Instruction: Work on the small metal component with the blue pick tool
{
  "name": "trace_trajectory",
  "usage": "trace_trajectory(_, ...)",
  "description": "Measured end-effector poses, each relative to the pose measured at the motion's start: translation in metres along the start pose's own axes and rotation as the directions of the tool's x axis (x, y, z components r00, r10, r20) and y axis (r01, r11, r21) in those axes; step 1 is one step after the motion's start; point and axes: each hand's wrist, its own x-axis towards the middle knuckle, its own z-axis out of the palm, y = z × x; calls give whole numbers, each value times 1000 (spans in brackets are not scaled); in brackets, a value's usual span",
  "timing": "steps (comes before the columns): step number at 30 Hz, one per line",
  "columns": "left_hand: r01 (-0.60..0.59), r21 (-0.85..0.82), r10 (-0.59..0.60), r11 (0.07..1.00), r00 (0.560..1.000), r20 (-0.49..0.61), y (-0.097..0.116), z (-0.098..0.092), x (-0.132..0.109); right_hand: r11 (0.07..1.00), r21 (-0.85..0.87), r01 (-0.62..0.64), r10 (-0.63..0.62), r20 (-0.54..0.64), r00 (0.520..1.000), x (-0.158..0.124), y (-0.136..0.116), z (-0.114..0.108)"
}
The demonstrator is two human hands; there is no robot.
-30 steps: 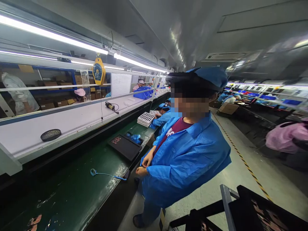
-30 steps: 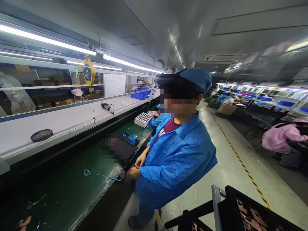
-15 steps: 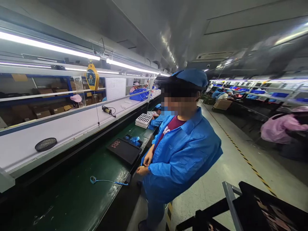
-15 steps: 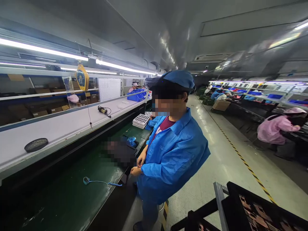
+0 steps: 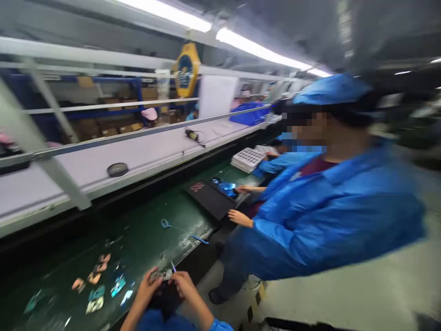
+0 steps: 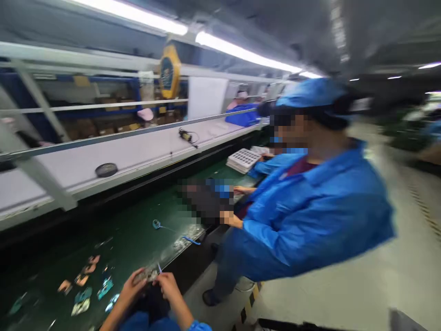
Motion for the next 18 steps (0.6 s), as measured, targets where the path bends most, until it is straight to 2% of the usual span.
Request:
trace_trajectory(2,49,-49,-53,998,995,-88,-8,-19,2,993,-91,-74,82,95,992,16,11,27)
trace_trajectory(5,30,-119,-57,992,972,-228,-2,-49,7,987,-158,-41,74,213,974,38,3,53)
trace_trajectory(8,-48,-133,2,990,945,-326,26,-73,-1,988,-139,69,-19,333,943,45,-27,68)
trace_trajectory(13,-181,-65,139,981,902,-408,84,-91,-21,964,-63,258,-206,433,878,27,-93,78)
trace_trajectory(16,-247,-42,205,968,877,-435,100,-98,-21,945,-39,323,-271,454,849,20,-117,85)
trace_trajectory(18,-286,-27,243,958,855,-458,105,-102,-19,949,2,315,-281,461,842,19,-125,88)
